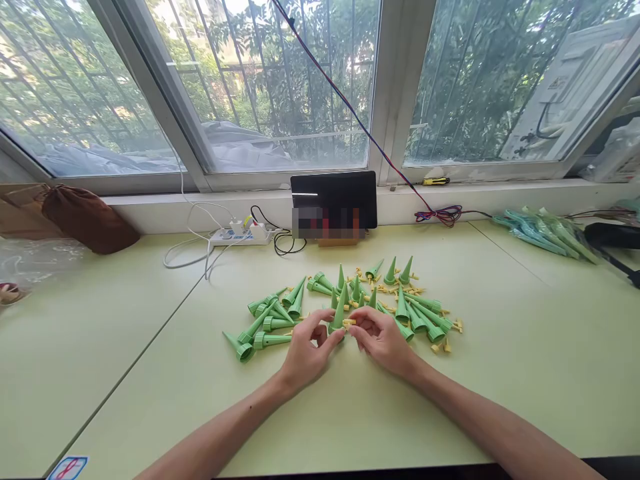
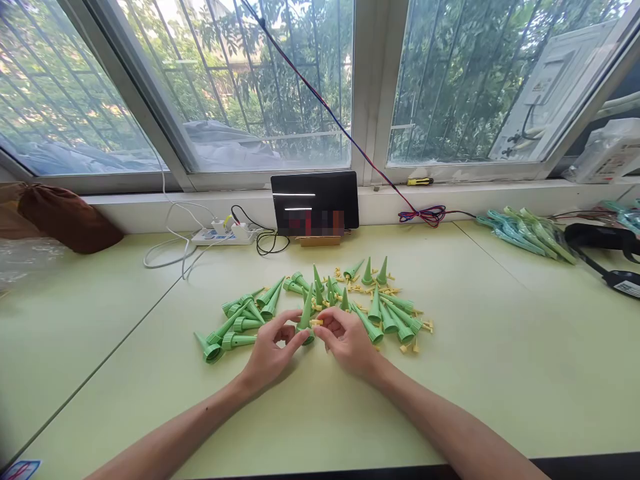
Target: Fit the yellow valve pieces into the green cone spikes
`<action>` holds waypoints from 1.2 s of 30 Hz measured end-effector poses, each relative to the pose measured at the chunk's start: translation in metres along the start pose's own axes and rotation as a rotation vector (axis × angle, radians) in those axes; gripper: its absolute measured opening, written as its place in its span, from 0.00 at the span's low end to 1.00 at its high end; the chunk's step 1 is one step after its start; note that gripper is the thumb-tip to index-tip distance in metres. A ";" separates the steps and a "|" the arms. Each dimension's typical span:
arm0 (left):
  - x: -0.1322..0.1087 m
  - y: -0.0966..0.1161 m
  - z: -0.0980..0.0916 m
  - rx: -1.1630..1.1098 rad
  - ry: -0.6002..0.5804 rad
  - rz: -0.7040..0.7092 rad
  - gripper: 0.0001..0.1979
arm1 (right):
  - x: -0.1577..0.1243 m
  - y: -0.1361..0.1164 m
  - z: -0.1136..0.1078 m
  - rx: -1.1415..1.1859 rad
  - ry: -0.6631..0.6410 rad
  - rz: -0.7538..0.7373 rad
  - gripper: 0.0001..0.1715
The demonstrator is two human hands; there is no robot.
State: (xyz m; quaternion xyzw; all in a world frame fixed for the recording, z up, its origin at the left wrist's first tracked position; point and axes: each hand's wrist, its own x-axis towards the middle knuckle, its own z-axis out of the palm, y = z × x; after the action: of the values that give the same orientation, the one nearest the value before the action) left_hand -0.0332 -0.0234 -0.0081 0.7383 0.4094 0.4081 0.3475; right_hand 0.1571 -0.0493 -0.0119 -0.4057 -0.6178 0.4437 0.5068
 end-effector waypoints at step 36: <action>0.001 0.000 0.000 0.007 -0.011 0.063 0.14 | 0.000 0.002 0.003 0.000 0.029 0.054 0.18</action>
State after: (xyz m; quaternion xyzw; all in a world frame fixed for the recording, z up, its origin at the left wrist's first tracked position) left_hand -0.0325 -0.0232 -0.0076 0.7543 0.3856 0.4132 0.3341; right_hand 0.1546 -0.0489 -0.0138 -0.4286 -0.5992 0.4511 0.5038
